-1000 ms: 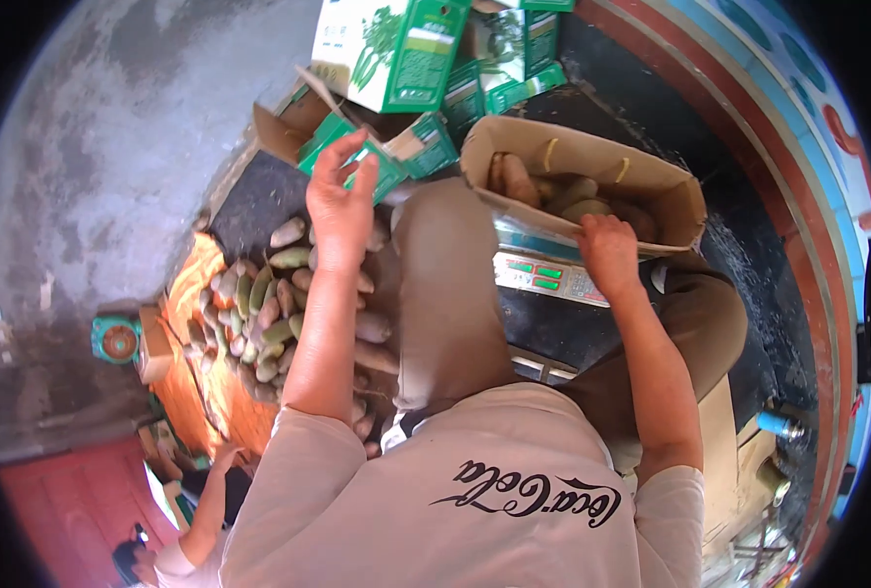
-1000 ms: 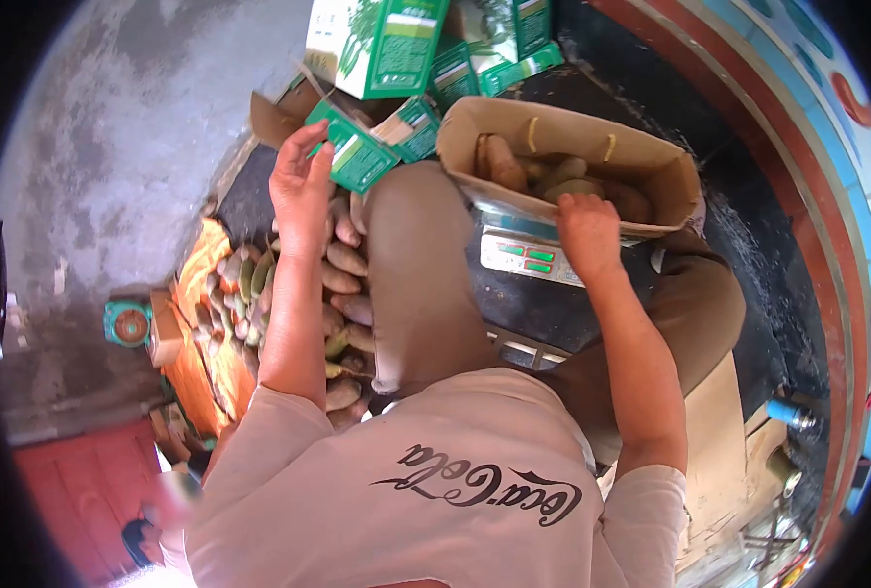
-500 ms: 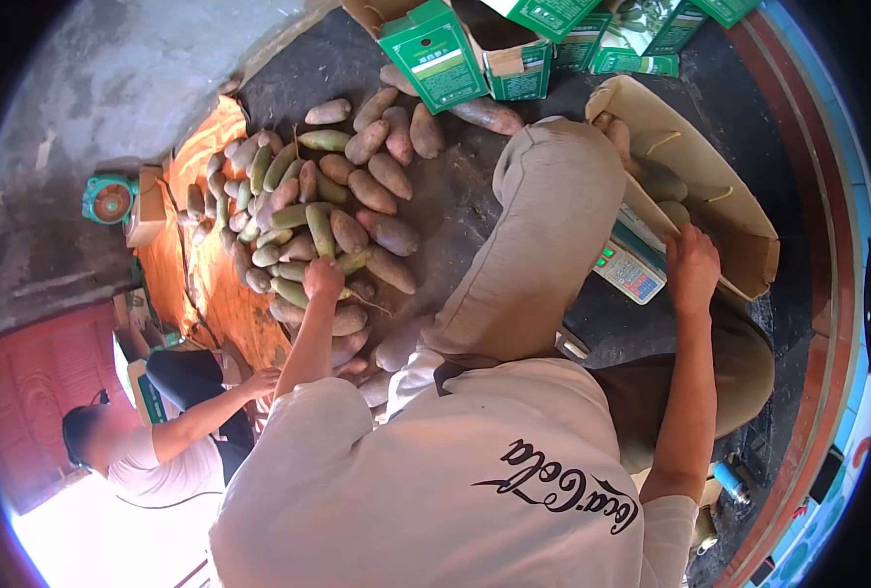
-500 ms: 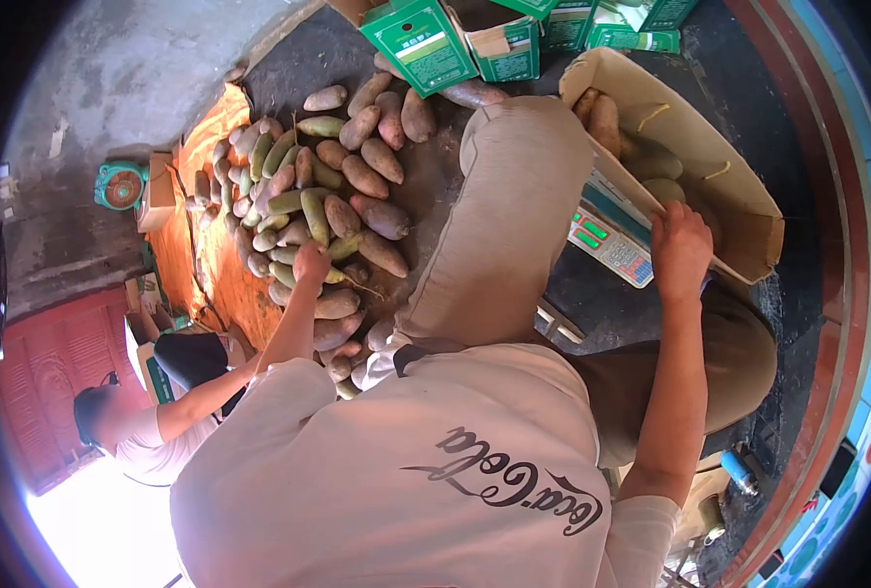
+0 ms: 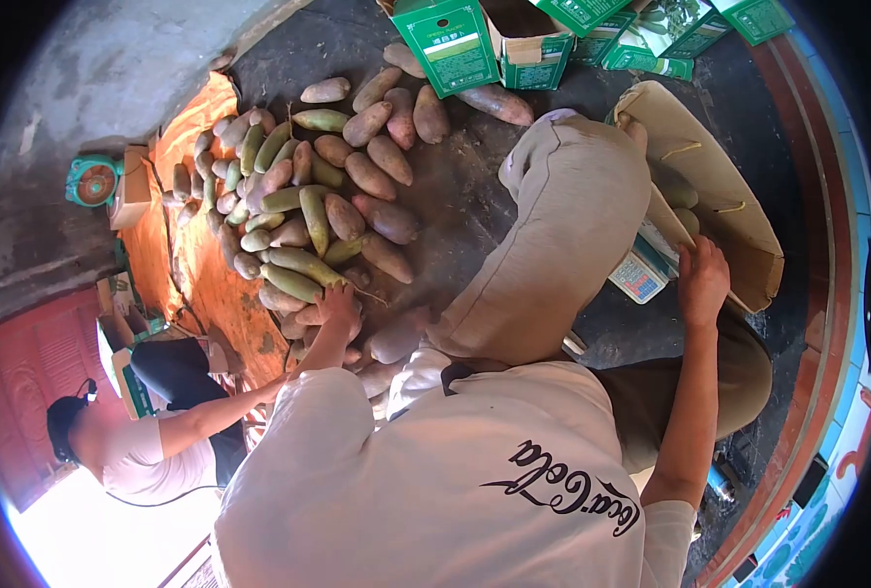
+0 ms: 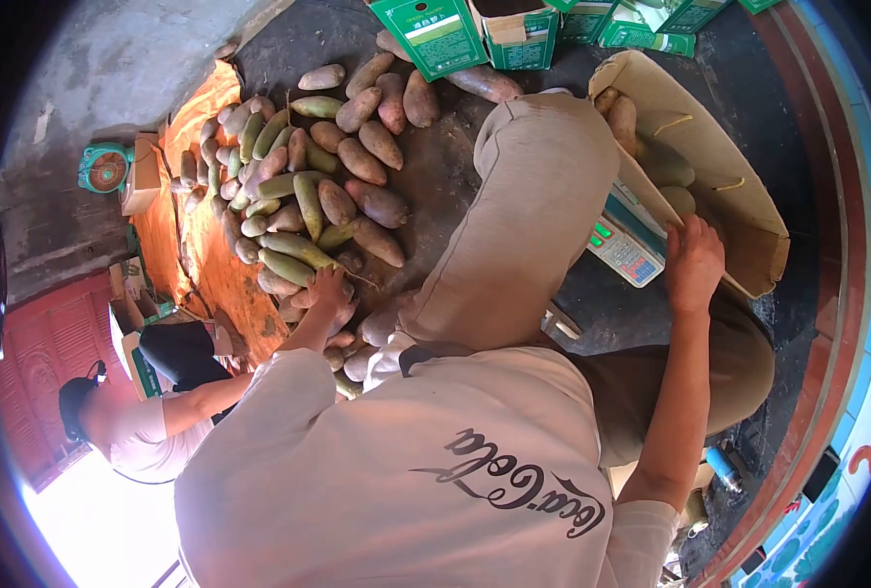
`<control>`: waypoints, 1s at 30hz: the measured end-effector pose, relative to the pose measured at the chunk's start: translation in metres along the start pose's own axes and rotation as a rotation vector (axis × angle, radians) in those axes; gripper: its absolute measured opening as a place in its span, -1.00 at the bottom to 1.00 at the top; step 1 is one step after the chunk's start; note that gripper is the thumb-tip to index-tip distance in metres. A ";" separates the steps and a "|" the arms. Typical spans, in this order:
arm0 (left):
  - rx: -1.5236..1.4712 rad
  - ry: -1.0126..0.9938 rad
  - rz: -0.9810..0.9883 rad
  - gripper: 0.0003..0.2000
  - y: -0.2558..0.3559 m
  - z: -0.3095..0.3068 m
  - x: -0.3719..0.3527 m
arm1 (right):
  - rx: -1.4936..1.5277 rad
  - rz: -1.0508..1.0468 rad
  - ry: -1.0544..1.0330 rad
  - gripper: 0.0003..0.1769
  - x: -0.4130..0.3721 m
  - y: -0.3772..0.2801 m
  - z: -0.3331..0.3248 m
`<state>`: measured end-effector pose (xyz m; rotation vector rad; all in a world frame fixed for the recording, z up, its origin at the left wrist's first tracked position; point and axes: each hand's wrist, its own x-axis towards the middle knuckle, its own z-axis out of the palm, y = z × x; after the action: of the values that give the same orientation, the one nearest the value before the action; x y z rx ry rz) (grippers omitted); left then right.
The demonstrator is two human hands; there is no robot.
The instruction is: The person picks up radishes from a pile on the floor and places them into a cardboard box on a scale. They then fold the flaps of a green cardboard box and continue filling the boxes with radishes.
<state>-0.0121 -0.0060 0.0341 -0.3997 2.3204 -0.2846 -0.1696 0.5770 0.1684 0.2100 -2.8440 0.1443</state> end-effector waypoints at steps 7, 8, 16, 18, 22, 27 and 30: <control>0.277 0.004 0.081 -0.45 -0.009 0.009 0.036 | -0.052 0.028 -0.015 -0.72 -0.003 0.001 0.001; 0.270 -0.024 0.106 -0.45 -0.014 0.015 0.044 | -0.063 0.030 -0.023 -0.71 -0.002 0.000 0.001; 0.441 -0.096 0.244 -0.48 -0.041 0.051 0.098 | 0.004 0.058 0.080 -0.89 0.000 0.000 0.002; 0.451 0.009 0.322 -0.62 -0.035 0.031 0.079 | 0.017 0.090 0.021 -0.90 -0.001 0.000 0.001; 0.431 0.077 0.289 -0.70 -0.025 0.026 0.082 | 0.024 0.121 -0.044 -0.83 -0.004 -0.004 -0.005; 0.436 0.090 0.307 -0.73 -0.029 0.036 0.094 | 0.006 0.128 -0.057 -0.79 -0.004 -0.005 -0.006; 0.498 0.085 0.328 -0.74 -0.028 0.030 0.089 | 0.013 0.130 -0.043 -0.80 -0.005 -0.005 -0.005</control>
<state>-0.0446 -0.0667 -0.0350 0.2402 2.2489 -0.7025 -0.1623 0.5730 0.1719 0.0308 -2.8996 0.1878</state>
